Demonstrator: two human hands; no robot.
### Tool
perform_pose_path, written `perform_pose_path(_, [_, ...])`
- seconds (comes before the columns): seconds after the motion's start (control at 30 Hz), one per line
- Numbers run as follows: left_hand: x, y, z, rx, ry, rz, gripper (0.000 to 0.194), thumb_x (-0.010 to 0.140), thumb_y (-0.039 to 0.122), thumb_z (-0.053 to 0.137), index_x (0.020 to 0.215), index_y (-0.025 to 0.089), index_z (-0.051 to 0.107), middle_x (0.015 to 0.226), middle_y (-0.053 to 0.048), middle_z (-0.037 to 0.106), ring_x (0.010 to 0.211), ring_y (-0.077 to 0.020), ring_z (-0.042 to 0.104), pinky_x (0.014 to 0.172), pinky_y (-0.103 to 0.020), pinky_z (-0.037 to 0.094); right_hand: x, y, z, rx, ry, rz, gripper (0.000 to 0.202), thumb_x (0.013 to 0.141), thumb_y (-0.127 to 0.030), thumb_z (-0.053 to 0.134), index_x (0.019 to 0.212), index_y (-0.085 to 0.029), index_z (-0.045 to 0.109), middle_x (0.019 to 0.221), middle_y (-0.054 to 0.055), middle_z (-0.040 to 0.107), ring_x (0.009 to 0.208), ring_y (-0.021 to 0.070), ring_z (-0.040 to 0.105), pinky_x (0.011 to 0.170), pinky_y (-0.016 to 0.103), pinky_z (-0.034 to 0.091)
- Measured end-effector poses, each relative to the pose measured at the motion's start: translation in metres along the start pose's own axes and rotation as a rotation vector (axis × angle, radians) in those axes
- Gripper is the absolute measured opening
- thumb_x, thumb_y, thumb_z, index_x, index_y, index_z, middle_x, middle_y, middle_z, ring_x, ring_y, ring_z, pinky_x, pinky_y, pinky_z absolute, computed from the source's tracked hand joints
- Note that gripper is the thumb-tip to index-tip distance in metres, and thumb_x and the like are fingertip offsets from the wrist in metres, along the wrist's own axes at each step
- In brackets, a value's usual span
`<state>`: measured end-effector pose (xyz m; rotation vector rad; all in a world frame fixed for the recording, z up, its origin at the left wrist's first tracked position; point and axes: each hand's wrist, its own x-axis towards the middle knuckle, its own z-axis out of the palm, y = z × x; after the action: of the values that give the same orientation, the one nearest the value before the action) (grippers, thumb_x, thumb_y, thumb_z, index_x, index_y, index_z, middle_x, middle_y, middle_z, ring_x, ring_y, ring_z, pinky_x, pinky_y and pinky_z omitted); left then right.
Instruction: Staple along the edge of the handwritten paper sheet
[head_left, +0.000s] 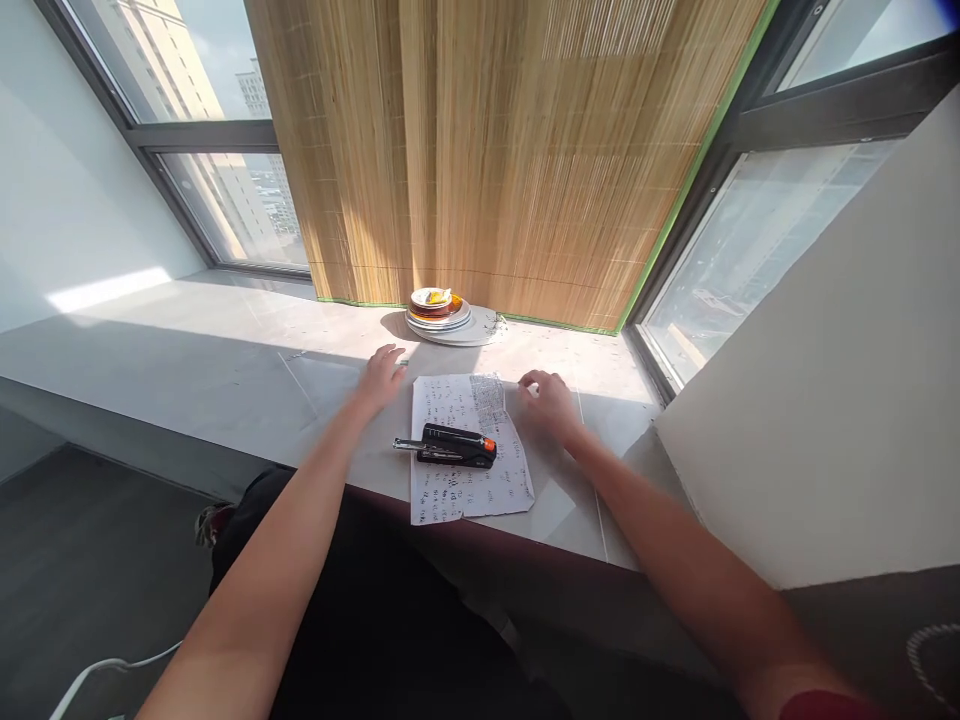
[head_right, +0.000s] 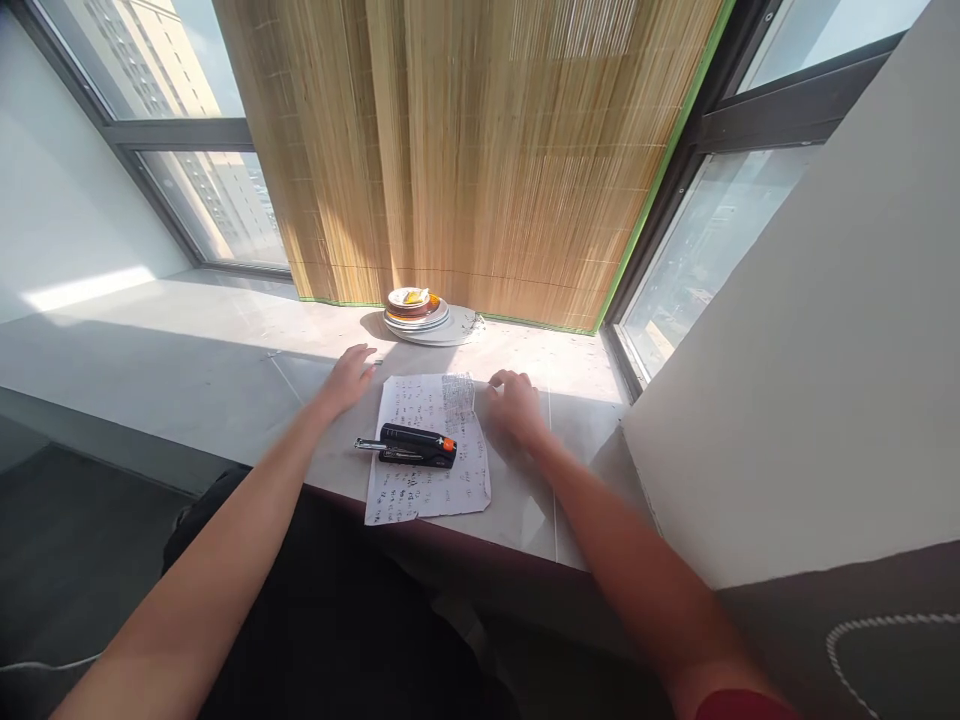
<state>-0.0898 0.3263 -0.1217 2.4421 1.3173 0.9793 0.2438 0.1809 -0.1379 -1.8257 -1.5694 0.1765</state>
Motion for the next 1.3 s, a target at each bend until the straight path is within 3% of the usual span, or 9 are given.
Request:
perform_pose_path(0.1, [0.006, -0.017, 0.011, 0.164, -0.211, -0.084, 0.056, 0.106, 0.027, 0.049, 0.161, 0.015, 0.047, 0.174, -0.016, 0.025, 0.161, -0.0407, 0.02, 0.129, -0.065, 0.022, 0.01, 0.019, -0.002, -0.033, -0.06, 0.079, 0.015, 0.095, -0.021, 0.061, 0.102, -0.021, 0.074, 0.103, 0.008, 0.076, 0.105, 0.027, 0.065, 0.09, 0.039, 0.051])
perform_pose_path(0.2, [0.001, -0.02, 0.016, 0.219, -0.306, -0.091, 0.048, 0.11, 0.025, 0.042, 0.155, 0.024, 0.056, 0.17, -0.01, 0.037, 0.16, -0.0364, 0.027, 0.128, -0.065, 0.023, 0.015, 0.023, 0.001, -0.075, -0.075, 0.061, 0.021, 0.095, -0.025, 0.062, 0.11, -0.021, 0.077, 0.115, 0.01, 0.074, 0.115, 0.0288, 0.063, 0.097, 0.04, 0.05])
perform_pose_path(0.43, [-0.01, -0.018, 0.003, 0.186, -0.115, -0.085, 0.028, 0.096, 0.016, 0.057, 0.106, 0.027, 0.081, 0.119, -0.005, 0.077, 0.114, -0.0323, 0.069, 0.101, -0.042, 0.053, 0.017, 0.027, 0.004, -0.021, 0.007, 0.034, 0.029, 0.096, -0.02, 0.055, 0.114, -0.02, 0.079, 0.116, 0.009, 0.074, 0.101, 0.0232, 0.068, 0.094, 0.036, 0.052])
perform_pose_path(0.5, [-0.012, -0.018, 0.0, 0.147, -0.069, -0.127, 0.022, 0.093, 0.016, 0.061, 0.096, 0.027, 0.08, 0.111, -0.004, 0.078, 0.104, -0.0314, 0.071, 0.093, -0.039, 0.055, 0.017, 0.028, 0.004, -0.026, -0.021, 0.028, 0.028, 0.097, -0.02, 0.054, 0.111, -0.021, 0.079, 0.118, 0.009, 0.076, 0.102, 0.0239, 0.067, 0.095, 0.037, 0.052])
perform_pose_path(0.67, [-0.016, -0.013, -0.002, -0.171, 0.109, -0.146, 0.019, 0.093, 0.021, 0.063, 0.107, 0.022, 0.075, 0.089, -0.004, 0.076, 0.082, -0.0233, 0.071, 0.084, -0.033, 0.056, 0.015, 0.026, 0.005, -0.064, -0.072, -0.008, 0.035, 0.097, -0.015, 0.052, 0.119, -0.024, 0.078, 0.131, 0.006, 0.075, 0.117, 0.0262, 0.062, 0.106, 0.04, 0.047])
perform_pose_path(0.83, [-0.029, -0.005, -0.007, -0.58, 0.13, -0.223, 0.044, 0.092, 0.06, 0.071, 0.101, 0.017, 0.078, 0.087, -0.008, 0.072, 0.067, -0.0183, 0.063, 0.061, -0.03, 0.057, 0.014, 0.023, 0.003, -0.054, -0.084, 0.006, 0.037, 0.098, -0.015, 0.05, 0.122, -0.024, 0.077, 0.124, 0.007, 0.077, 0.121, 0.028, 0.06, 0.1, 0.04, 0.05])
perform_pose_path(1.03, [-0.046, 0.004, -0.015, -0.82, 0.072, -0.329, 0.078, 0.057, 0.073, 0.098, 0.106, 0.014, 0.083, 0.097, -0.012, 0.077, 0.077, -0.0242, 0.074, 0.089, -0.045, 0.066, 0.015, 0.021, 0.001, -0.022, -0.107, 0.01, 0.038, 0.098, -0.015, 0.052, 0.124, -0.025, 0.077, 0.122, 0.006, 0.078, 0.123, 0.0302, 0.059, 0.1, 0.044, 0.051])
perform_pose_path(1.17, [-0.053, 0.015, -0.021, -0.888, 0.074, -0.266, 0.067, 0.06, 0.065, 0.101, 0.102, 0.016, 0.084, 0.097, -0.012, 0.079, 0.089, -0.0285, 0.076, 0.101, -0.052, 0.063, 0.01, 0.006, -0.001, 0.068, 0.015, -0.049, 0.031, 0.096, -0.016, 0.052, 0.111, -0.023, 0.078, 0.122, 0.006, 0.078, 0.1, 0.0249, 0.065, 0.101, 0.045, 0.051])
perform_pose_path(1.3, [-0.057, 0.024, -0.025, -0.914, 0.043, -0.199, 0.05, 0.066, 0.055, 0.102, 0.093, 0.017, 0.085, 0.097, -0.013, 0.08, 0.102, -0.0323, 0.075, 0.109, -0.053, 0.057, -0.007, -0.025, -0.003, 0.211, 0.125, -0.247, 0.027, 0.1, -0.022, 0.051, 0.102, -0.024, 0.078, 0.108, 0.007, 0.078, 0.098, 0.0268, 0.063, 0.091, 0.044, 0.054])
